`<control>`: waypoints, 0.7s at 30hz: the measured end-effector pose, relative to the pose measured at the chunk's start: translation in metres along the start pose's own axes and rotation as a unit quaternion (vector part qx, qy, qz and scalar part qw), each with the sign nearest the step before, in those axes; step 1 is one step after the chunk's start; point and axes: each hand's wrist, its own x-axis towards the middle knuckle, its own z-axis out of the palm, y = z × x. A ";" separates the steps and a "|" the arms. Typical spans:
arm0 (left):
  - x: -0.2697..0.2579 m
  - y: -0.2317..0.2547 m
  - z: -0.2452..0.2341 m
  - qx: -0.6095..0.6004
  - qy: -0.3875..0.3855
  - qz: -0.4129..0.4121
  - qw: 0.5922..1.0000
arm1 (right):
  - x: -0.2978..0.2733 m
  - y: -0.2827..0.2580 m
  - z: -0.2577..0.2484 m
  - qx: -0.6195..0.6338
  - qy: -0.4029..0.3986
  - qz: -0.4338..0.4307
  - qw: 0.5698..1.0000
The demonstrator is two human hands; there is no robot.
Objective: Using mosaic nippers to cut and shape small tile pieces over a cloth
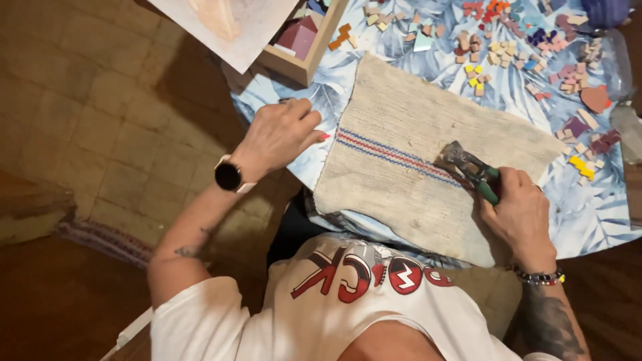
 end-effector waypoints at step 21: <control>0.001 0.048 0.003 -0.082 0.145 -0.339 0.926 | -0.004 -0.014 0.006 -0.032 0.093 -0.007 0.995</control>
